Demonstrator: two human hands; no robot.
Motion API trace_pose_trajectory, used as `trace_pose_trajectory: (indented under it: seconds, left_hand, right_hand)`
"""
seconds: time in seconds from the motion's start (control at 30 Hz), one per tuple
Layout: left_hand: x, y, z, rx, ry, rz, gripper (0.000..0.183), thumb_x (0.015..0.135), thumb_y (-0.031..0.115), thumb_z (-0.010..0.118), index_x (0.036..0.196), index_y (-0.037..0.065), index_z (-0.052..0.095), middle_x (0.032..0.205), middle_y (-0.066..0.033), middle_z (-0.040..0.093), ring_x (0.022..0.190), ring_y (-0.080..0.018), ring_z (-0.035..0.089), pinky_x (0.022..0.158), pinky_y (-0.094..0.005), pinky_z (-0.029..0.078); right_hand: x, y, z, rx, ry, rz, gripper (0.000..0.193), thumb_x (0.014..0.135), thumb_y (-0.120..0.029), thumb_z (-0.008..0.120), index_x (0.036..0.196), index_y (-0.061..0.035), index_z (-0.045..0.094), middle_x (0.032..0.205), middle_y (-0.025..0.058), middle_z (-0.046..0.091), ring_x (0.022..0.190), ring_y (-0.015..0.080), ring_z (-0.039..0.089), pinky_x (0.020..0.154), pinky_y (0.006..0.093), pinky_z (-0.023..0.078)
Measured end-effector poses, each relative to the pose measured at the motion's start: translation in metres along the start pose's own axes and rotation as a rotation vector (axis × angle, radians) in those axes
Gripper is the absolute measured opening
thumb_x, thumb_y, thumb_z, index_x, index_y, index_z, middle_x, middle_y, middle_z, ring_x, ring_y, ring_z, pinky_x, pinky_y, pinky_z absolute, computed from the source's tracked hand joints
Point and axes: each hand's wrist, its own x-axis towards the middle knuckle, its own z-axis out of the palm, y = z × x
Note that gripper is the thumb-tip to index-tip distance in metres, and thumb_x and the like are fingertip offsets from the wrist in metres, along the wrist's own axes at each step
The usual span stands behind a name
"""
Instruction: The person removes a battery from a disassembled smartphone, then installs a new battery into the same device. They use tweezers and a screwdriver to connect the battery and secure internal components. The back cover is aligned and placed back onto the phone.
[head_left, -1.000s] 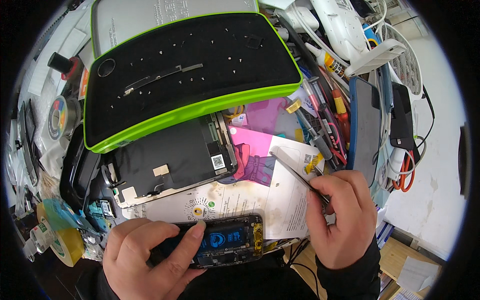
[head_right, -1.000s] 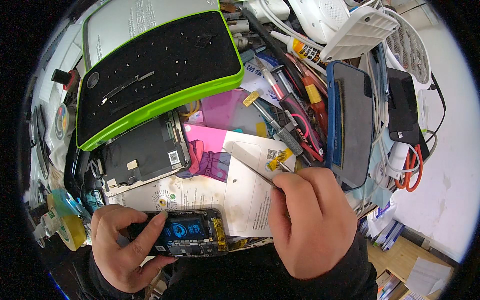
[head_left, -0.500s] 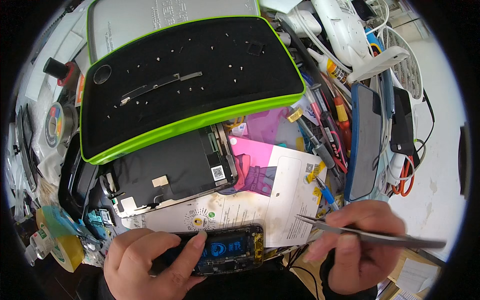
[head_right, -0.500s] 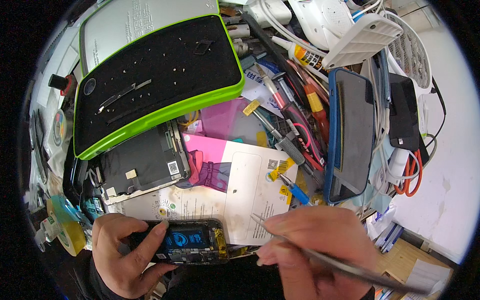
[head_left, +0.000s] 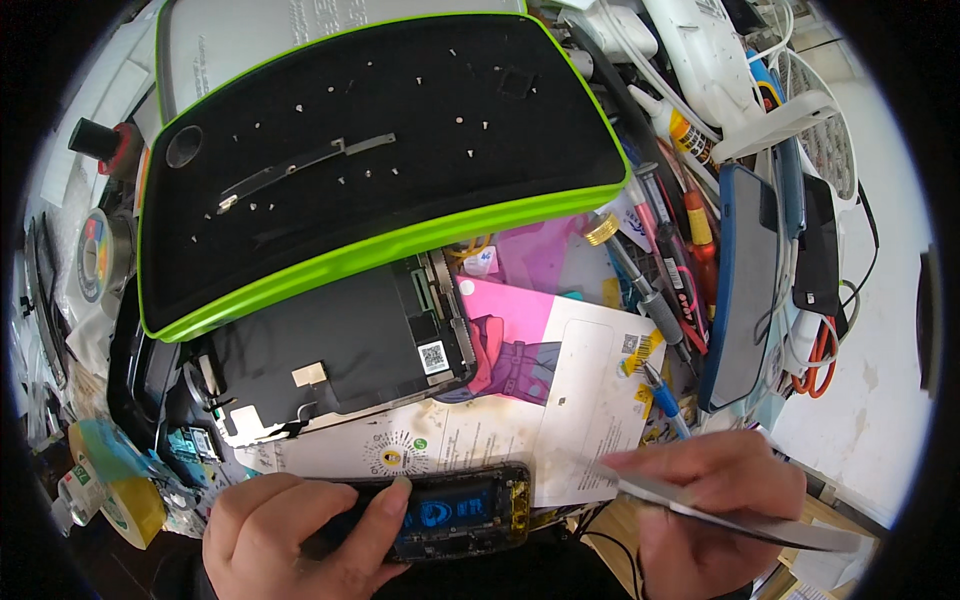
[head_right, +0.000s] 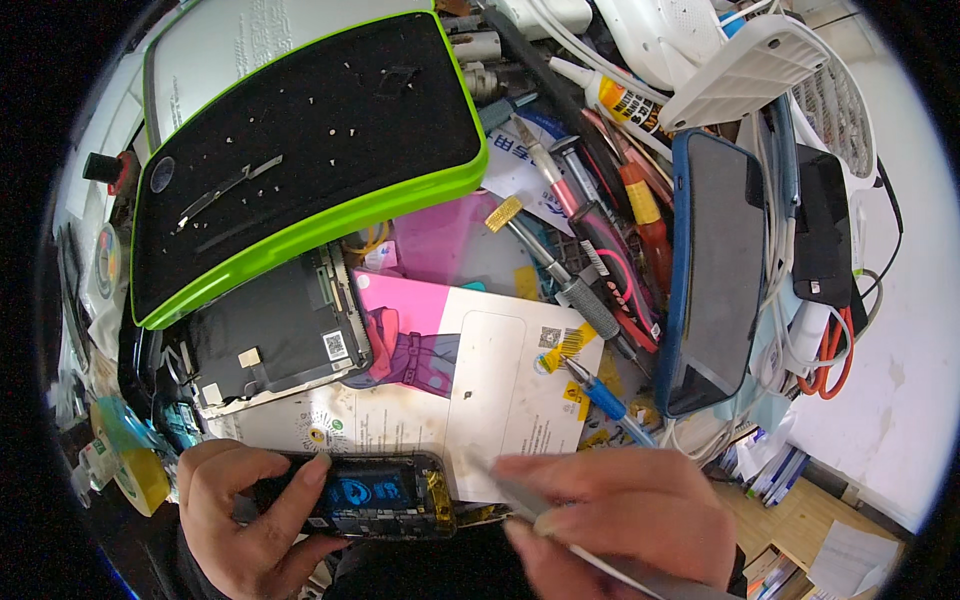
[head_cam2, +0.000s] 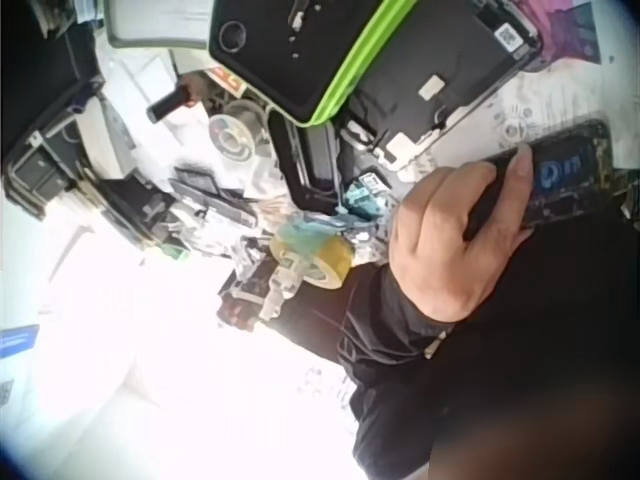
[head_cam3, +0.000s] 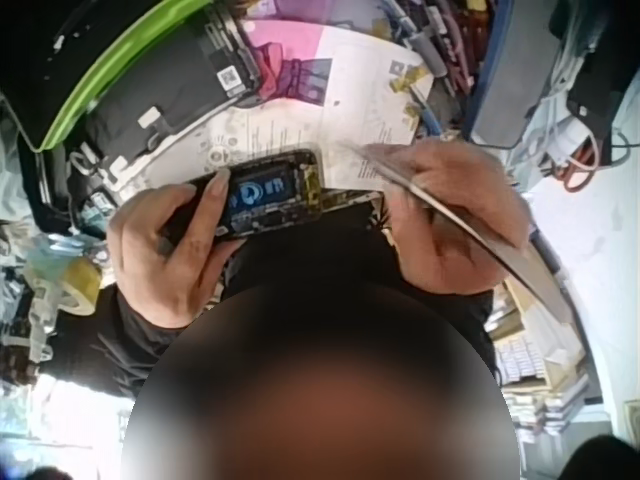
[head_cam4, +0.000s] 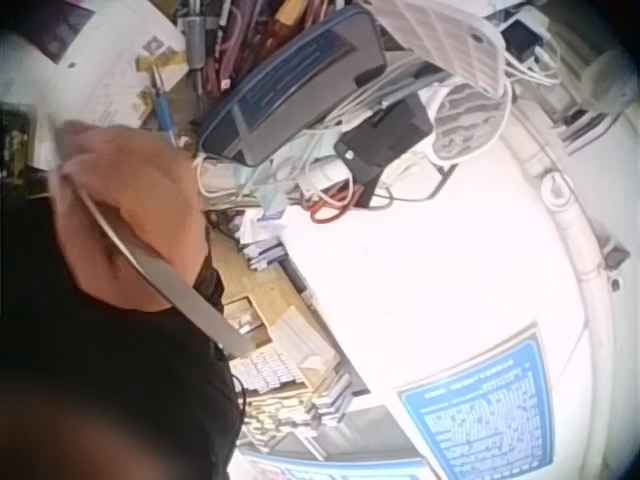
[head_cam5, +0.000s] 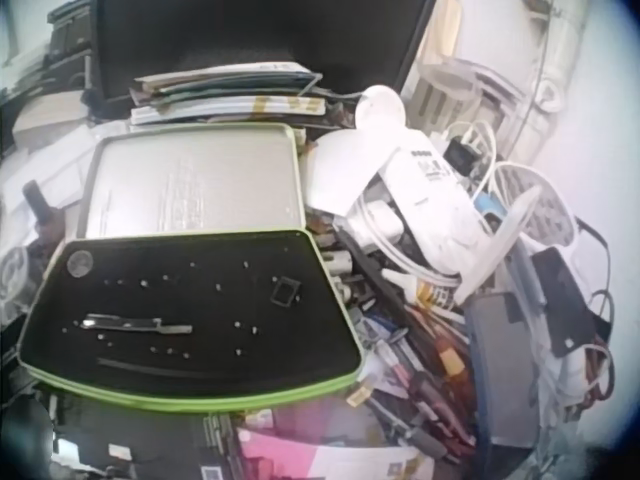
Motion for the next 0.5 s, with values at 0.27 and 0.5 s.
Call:
trace_pose_trajectory:
  seconds: [0.27,0.5]
  left_hand:
    - [0.001,-0.001,0.000,0.006,-0.017,0.000,0.061,0.067,0.017,0.084,0.125,0.006,0.073,0.114,-0.0123,0.058,0.101,-0.0297,0.057,0.090,-0.0396,0.049]
    - [-0.001,-0.001,0.000,0.004,-0.013,-0.019,0.061,0.067,0.017,0.085,0.125,0.006,0.073,0.113,-0.0121,0.058,0.100,-0.0293,0.057,0.088,-0.0392,0.049]
  right_hand:
    - [-0.011,0.039,0.027,0.164,-0.009,-0.270,0.022,0.086,0.004,0.070,0.104,0.0009,0.058,0.092,0.0188,0.063,0.078,0.0324,0.074,0.077,0.0432,0.064]
    - [-0.015,0.047,0.033,0.138,-0.039,-0.316,0.022,0.085,0.002,0.073,0.103,0.0008,0.061,0.089,0.0166,0.064,0.075,0.0295,0.074,0.074,0.0408,0.065]
